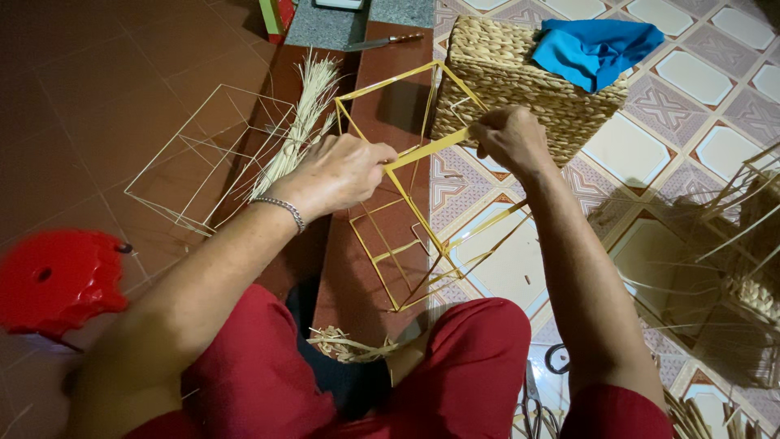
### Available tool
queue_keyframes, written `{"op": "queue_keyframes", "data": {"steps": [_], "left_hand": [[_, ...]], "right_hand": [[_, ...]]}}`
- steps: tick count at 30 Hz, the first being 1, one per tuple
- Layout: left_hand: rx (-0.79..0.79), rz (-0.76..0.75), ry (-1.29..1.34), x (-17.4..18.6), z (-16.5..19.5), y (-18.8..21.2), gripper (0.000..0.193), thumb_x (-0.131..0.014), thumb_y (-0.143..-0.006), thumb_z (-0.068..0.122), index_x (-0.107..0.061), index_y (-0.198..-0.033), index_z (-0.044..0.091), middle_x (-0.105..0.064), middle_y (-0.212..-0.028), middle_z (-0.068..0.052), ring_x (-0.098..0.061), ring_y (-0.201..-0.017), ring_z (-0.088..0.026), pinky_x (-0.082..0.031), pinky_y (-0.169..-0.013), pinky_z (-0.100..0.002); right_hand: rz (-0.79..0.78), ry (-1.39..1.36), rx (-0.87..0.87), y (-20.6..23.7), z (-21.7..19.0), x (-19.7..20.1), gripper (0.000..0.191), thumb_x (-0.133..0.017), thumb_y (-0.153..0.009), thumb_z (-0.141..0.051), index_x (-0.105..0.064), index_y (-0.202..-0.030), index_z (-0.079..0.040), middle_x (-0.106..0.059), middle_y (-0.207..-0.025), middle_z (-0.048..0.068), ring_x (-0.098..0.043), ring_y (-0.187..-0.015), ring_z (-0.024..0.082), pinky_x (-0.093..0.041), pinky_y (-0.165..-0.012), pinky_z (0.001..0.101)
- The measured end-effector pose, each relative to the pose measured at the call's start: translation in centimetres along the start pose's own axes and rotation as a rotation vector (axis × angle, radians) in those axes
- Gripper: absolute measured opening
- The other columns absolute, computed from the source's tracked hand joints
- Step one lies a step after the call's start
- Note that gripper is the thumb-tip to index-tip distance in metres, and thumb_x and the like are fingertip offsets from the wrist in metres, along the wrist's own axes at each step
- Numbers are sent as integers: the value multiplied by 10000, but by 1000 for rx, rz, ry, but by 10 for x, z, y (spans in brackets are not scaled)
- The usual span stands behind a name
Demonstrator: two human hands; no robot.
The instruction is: The person sits on the floor and assembles a rectangular bamboo frame by wrapping joints with yellow tape. They repeatedly measure, cut, and secure bamboo strips to the frame using tape, occasionally adjusting the frame's position.
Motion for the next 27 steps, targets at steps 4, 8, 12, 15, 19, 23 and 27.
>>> {"op": "queue_keyframes", "data": {"steps": [4,8,12,15,19,23,27], "left_hand": [[-53,60,-2,-4,2,-2,279,-567,-965,235,-778,-982,54,-694,-865,-224,-728,-810,-427,-578,-757,-510],[54,-3,-103,-13,9,-21,305,-678,-924,291,-775,-896,4,-709,-838,-242,-731,-827,-407,-577,-757,-495],[179,-182,-199,-19,13,-43,190,-606,-921,42,-772,-881,-41,-739,-811,-243,-775,-780,-337,-606,-764,-457],[57,-129,-334,-20,17,-50,170,-611,-851,10,-774,-884,-22,-733,-841,-253,-745,-802,-370,-604,-754,-467],[-49,-26,-360,-21,20,-47,186,-608,-808,-18,-778,-883,-20,-725,-892,-272,-737,-845,-423,-608,-750,-471],[-64,-3,-339,-22,18,-43,181,-611,-808,-9,-778,-876,-18,-723,-893,-272,-733,-869,-428,-601,-763,-475],[-54,-38,-342,-23,15,-47,183,-611,-798,-6,-787,-852,-1,-723,-903,-262,-734,-872,-423,-598,-778,-466]], "right_hand": [[-41,15,41,-2,1,-2,263,-612,-955,-343,-822,-1005,-193,-784,-779,7,-704,-742,130,-505,-781,306],[-81,16,11,-3,0,-3,293,-586,-965,-335,-825,-976,-166,-772,-773,27,-677,-713,154,-508,-735,344],[-88,-37,-77,-7,-1,-3,292,-585,-951,-297,-820,-956,-123,-759,-742,36,-680,-680,193,-535,-679,369],[-64,-23,-89,-8,-5,-2,332,-592,-950,-315,-836,-916,-93,-751,-706,48,-710,-679,180,-555,-725,326],[191,258,95,4,-16,-2,287,-689,-936,-429,-797,-1000,-170,-752,-713,71,-700,-773,251,-500,-843,447],[617,636,653,29,-26,4,138,-799,-818,-293,-809,-941,-231,-708,-803,16,-654,-907,289,-464,-932,561],[282,387,771,24,-23,7,114,-787,-859,-184,-809,-971,-187,-665,-911,41,-595,-901,306,-487,-776,441]]}}
Point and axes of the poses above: each hand's wrist, its own y-axis away from the middle knuckle, its own x-axis out of the back of the hand, z = x × y, the point moved 2 cm from there along -y, towards the middle knuckle
